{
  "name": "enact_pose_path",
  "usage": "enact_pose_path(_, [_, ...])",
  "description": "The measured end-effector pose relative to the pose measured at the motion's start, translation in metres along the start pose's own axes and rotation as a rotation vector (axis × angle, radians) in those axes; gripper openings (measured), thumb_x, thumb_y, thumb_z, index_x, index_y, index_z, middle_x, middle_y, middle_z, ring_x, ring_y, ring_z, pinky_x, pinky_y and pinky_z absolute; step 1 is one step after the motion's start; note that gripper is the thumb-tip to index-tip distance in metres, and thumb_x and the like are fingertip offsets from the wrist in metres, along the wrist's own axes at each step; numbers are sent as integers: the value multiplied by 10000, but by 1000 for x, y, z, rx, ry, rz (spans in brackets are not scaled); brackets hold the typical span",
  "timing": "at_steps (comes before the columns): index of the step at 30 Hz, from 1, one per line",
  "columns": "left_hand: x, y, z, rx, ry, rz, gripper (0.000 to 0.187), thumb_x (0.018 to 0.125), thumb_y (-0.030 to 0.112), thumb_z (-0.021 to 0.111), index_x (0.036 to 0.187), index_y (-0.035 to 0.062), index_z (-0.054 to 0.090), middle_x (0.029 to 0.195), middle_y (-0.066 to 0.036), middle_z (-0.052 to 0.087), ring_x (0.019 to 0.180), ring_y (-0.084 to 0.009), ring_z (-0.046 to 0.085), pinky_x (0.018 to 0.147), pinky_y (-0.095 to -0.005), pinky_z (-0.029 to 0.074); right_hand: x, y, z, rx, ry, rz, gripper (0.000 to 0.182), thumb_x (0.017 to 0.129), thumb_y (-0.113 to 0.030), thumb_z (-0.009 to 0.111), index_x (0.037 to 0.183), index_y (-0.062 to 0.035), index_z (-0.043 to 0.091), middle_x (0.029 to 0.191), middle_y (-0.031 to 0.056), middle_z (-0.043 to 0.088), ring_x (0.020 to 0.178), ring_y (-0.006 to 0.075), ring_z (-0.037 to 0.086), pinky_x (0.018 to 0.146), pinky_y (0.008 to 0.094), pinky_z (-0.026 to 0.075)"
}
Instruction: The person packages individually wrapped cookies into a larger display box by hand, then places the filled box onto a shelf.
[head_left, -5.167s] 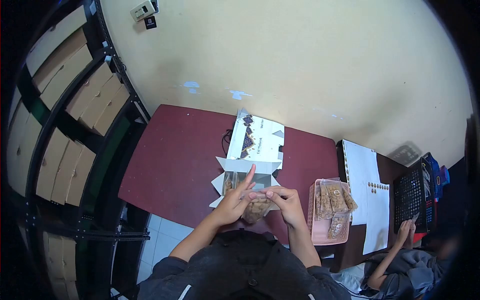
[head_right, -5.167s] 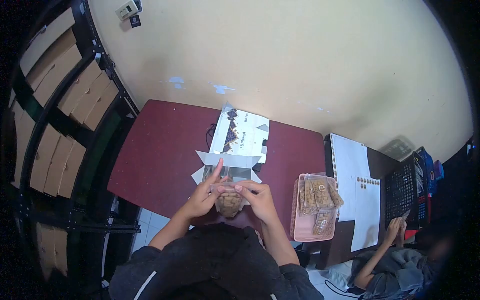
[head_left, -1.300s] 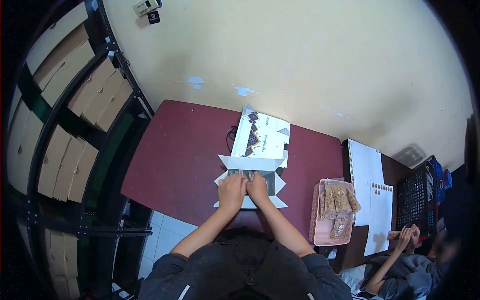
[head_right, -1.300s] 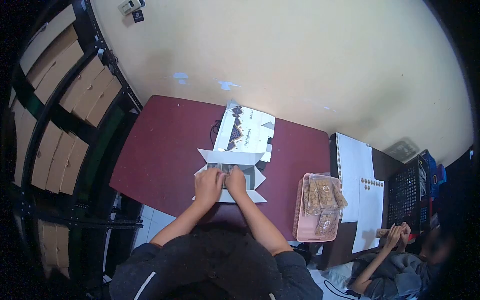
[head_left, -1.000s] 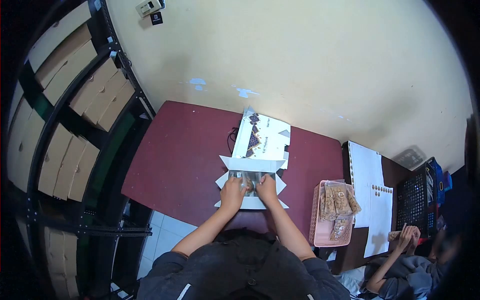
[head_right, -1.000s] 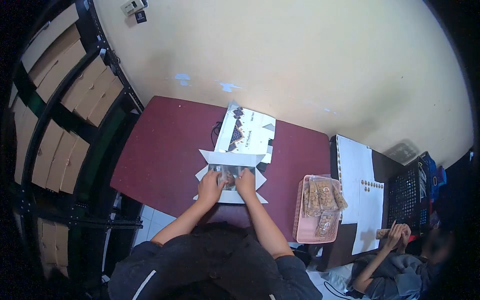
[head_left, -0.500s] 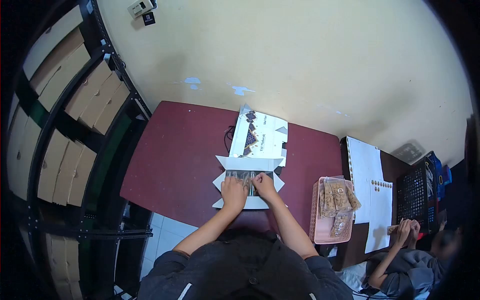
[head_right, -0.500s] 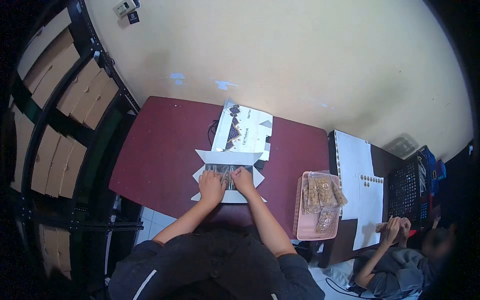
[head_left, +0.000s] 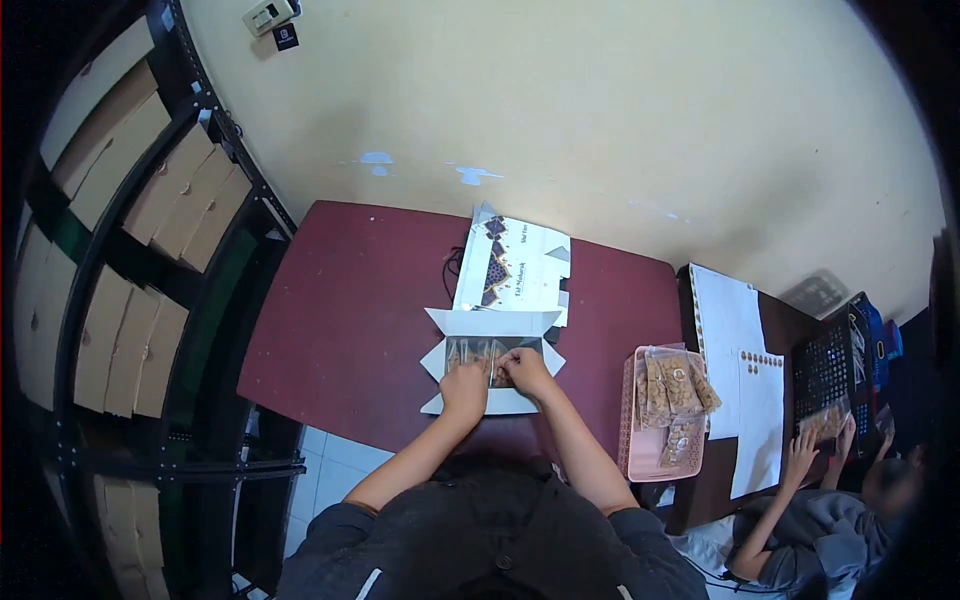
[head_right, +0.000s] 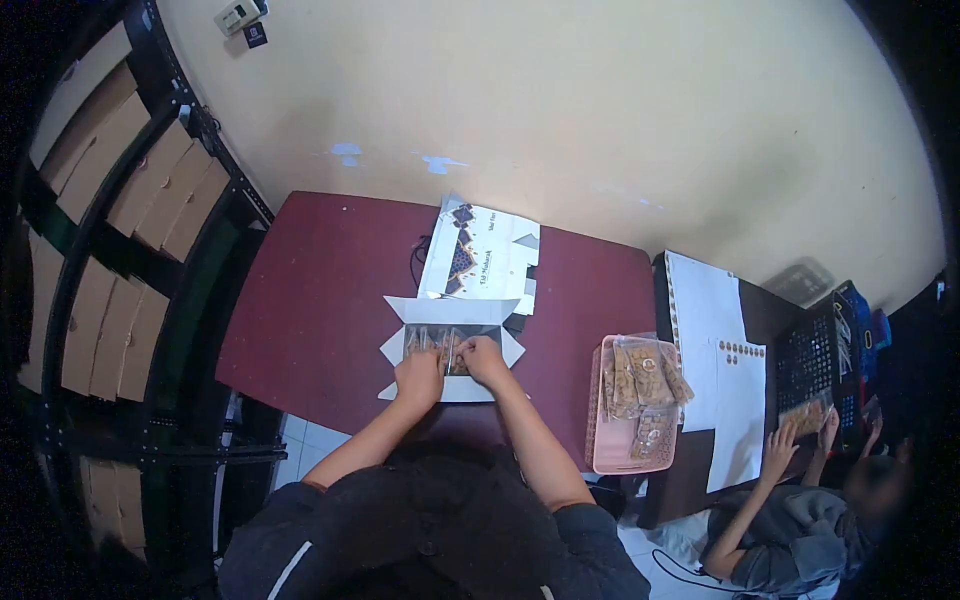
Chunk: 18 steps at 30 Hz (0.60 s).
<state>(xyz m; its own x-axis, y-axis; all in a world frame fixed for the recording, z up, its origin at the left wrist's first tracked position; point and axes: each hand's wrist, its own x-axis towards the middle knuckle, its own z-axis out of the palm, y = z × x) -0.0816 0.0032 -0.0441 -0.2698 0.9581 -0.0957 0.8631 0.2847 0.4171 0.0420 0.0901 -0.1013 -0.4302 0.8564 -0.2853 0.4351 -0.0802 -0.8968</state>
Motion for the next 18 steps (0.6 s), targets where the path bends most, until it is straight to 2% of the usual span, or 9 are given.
enact_pose_path(2, [-7, 4, -5, -15, 100, 88, 279, 810, 213, 639, 1046, 65, 635, 976, -177, 615, 946, -332, 598, 759, -434, 508, -24, -32, -10, -232, 114, -9, 200, 857, -120, 566, 910, 43, 671, 823, 223, 663, 773, 318, 667, 708, 382, 499])
enact_pose_path(4, [-8, 10, -8, -10, 76, 81, 301, 799, 226, 656, 1033, 39, 630, 986, -166, 595, 950, -333, 582, 787, -430, 493, -28, -31, -10, -237, 158, -27, 189, 829, -112, 588, 915, 20, 692, 841, 227, 664, 767, 319, 670, 708, 383, 503])
enact_pose_path(6, [-5, 10, -3, 57, 203, 176, 307, 761, 229, 695, 992, 36, 633, 938, -110, 600, 903, -272, 592, 744, -378, 508, -30, -31, -11, -201, 160, 26, 186, 803, -112, 611, 905, 15, 700, 812, 226, 665, 767, 321, 671, 716, 377, 507])
enact_pose_path(7, [-5, 10, -1, 56, 205, 178, 307, 761, 229, 695, 992, 36, 633, 938, -110, 600, 903, -272, 592, 744, -378, 508, -32, -32, -12, -202, 162, 24, 186, 803, -112, 611, 905, 15, 700, 812, 226, 665, 767, 321, 671, 716, 377, 507])
enact_pose_path(9, [-7, 11, -1, 32, 222, 219, 297, 770, 243, 690, 990, 52, 632, 932, -91, 600, 907, -270, 593, 754, -383, 498, -37, -34, -13, -238, 243, -12, 191, 775, -118, 677, 899, 26, 701, 797, 200, 680, 712, 254, 675, 674, 329, 508])
enact_pose_path(12, [-13, 15, -4, -66, 144, 236, 309, 814, 239, 641, 1056, 48, 632, 973, -127, 604, 912, -309, 589, 786, -414, 481, -41, -40, -16, -225, 257, -10, 188, 765, -123, 686, 875, 29, 704, 789, 207, 678, 668, 262, 670, 652, 338, 511])
enact_pose_path(14, [-15, 17, -2, -92, 124, 245, 304, 814, 245, 641, 1045, 49, 636, 979, -121, 606, 913, -306, 589, 784, -419, 474, -47, -44, -12, -171, 261, -5, 189, 772, -110, 678, 890, 36, 700, 768, 198, 680, 641, 240, 669, 636, 329, 515])
enact_pose_path(16, [-14, 19, 2, -11, 200, 320, 259, 787, 255, 669, 972, 76, 636, 927, -70, 593, 882, -268, 590, 712, -398, 489, -49, -46, -11, 24, 283, 16, 186, 780, -80, 658, 916, 41, 692, 757, 169, 688, 651, 196, 671, 628, 309, 519])
enact_pose_path(18, [-13, 20, 5, -24, 243, 350, 244, 784, 244, 668, 957, 74, 637, 917, -79, 590, 870, -272, 586, 695, -410, 489, -53, -45, -21, -24, 356, -63, 185, 786, -72, 646, 926, 42, 690, 756, 157, 690, 658, 178, 668, 621, 298, 515])
